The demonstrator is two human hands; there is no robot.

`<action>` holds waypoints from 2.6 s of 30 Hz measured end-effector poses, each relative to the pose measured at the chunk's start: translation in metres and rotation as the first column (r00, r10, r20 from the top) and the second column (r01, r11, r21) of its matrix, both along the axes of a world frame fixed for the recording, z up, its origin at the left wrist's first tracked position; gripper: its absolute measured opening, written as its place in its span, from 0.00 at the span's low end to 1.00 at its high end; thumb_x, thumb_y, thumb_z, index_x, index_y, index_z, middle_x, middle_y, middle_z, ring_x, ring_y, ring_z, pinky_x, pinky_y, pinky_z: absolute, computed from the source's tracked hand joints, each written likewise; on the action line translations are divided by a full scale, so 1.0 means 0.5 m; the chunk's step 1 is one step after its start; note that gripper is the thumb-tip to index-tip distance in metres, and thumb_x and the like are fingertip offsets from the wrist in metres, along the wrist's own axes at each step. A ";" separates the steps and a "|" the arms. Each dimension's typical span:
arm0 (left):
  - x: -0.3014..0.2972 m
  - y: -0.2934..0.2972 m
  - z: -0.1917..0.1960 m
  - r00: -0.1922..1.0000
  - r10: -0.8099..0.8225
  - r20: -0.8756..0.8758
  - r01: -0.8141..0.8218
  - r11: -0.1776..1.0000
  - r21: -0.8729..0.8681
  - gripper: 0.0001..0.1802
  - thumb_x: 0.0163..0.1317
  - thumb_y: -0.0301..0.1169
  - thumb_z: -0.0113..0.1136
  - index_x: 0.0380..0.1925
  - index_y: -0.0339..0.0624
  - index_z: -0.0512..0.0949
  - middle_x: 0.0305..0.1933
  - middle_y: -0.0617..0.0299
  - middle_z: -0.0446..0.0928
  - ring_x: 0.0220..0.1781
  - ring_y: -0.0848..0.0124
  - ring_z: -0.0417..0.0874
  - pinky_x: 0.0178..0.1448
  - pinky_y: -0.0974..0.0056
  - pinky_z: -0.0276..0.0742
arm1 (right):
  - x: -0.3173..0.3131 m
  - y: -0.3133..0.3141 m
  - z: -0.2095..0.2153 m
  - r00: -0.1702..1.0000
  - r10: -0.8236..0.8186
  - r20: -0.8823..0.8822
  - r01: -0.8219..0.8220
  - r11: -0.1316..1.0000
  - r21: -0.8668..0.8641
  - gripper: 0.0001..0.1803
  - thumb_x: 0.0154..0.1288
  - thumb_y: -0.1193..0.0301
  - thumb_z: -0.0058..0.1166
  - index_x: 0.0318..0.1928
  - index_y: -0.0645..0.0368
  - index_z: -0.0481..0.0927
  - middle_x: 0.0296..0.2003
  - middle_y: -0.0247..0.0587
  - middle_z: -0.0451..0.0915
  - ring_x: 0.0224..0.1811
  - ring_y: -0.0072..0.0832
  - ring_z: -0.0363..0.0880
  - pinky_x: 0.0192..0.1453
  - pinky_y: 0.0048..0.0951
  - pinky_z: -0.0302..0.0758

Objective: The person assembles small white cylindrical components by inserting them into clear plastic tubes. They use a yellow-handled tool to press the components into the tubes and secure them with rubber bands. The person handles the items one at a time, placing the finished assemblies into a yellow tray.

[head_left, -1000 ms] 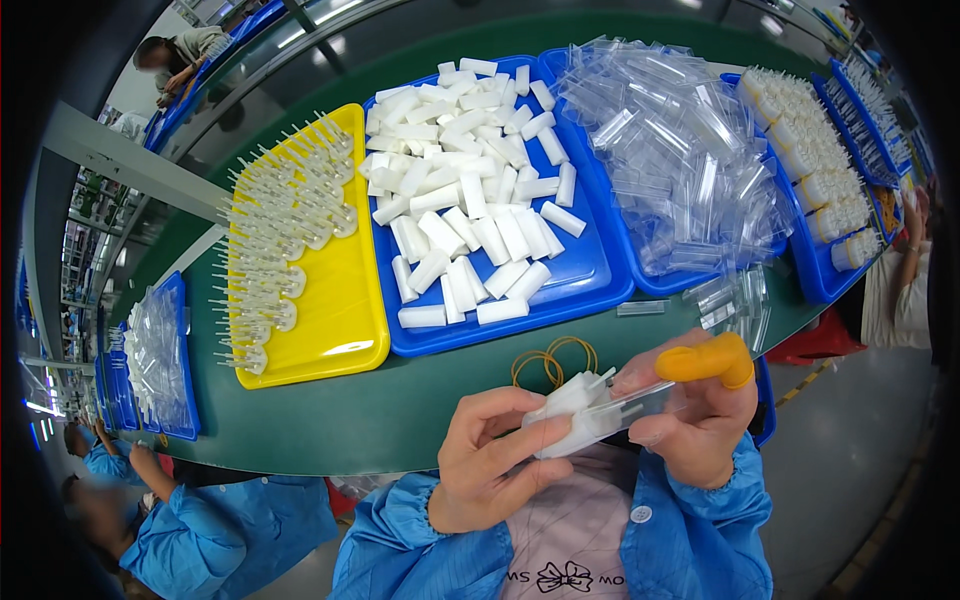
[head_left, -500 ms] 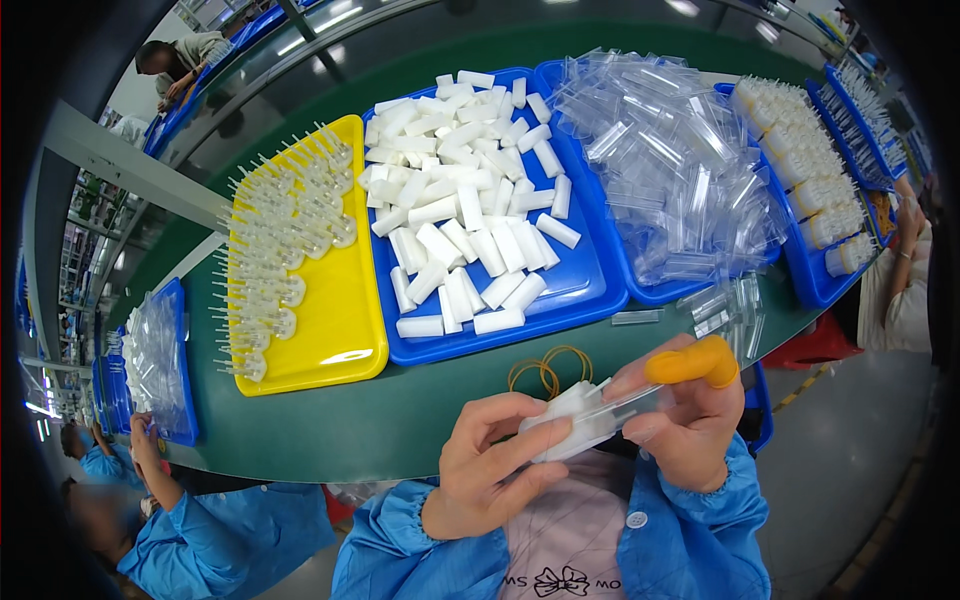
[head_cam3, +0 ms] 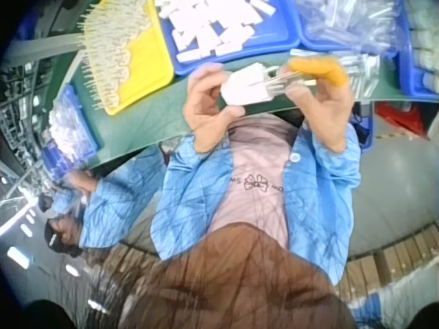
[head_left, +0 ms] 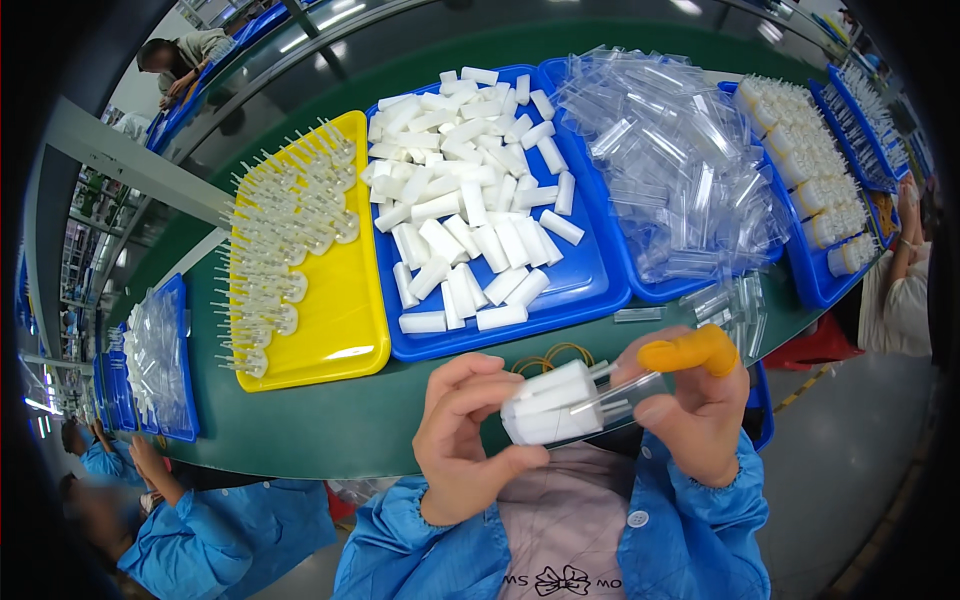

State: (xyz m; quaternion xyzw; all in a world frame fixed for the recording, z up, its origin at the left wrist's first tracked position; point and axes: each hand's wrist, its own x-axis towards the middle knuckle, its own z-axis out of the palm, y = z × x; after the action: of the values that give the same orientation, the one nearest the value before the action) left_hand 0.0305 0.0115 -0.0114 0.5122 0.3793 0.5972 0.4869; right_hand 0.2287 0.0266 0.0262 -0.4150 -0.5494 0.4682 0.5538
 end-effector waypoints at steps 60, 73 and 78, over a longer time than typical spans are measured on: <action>-0.015 0.009 -0.026 0.961 0.043 0.273 0.035 0.961 -0.275 0.30 0.58 0.20 0.56 0.62 0.34 0.60 0.55 0.56 0.68 0.57 0.66 0.72 0.63 0.63 0.65 | 0.044 0.003 -0.016 0.830 -0.221 0.512 0.097 0.961 0.258 0.20 0.47 0.84 0.58 0.44 0.65 0.74 0.42 0.45 0.74 0.39 0.35 0.76 0.43 0.33 0.75; 0.009 -0.019 -0.016 0.948 -0.010 -0.318 0.036 0.996 0.077 0.28 0.52 0.27 0.67 0.53 0.30 0.72 0.48 0.51 0.67 0.46 0.66 0.71 0.50 0.66 0.71 | 0.011 0.013 -0.020 0.976 -0.095 -0.196 0.081 0.993 -0.080 0.24 0.54 0.76 0.63 0.51 0.65 0.68 0.38 0.45 0.77 0.41 0.28 0.78 0.50 0.29 0.74; 0.010 -0.018 -0.002 0.906 -0.033 -0.423 0.093 0.988 0.121 0.28 0.52 0.29 0.67 0.53 0.31 0.72 0.47 0.54 0.64 0.46 0.66 0.70 0.49 0.66 0.69 | 0.004 0.004 -0.023 0.964 -0.094 -0.249 0.068 0.991 -0.114 0.23 0.54 0.77 0.63 0.49 0.65 0.69 0.38 0.46 0.78 0.41 0.29 0.78 0.51 0.30 0.74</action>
State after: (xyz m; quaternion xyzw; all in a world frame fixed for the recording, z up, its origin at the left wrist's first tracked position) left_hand 0.0357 0.0025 -0.0125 0.6731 0.4159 0.4820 0.3763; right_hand 0.2305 0.0285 0.0149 -0.4021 -0.4314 0.5224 0.6159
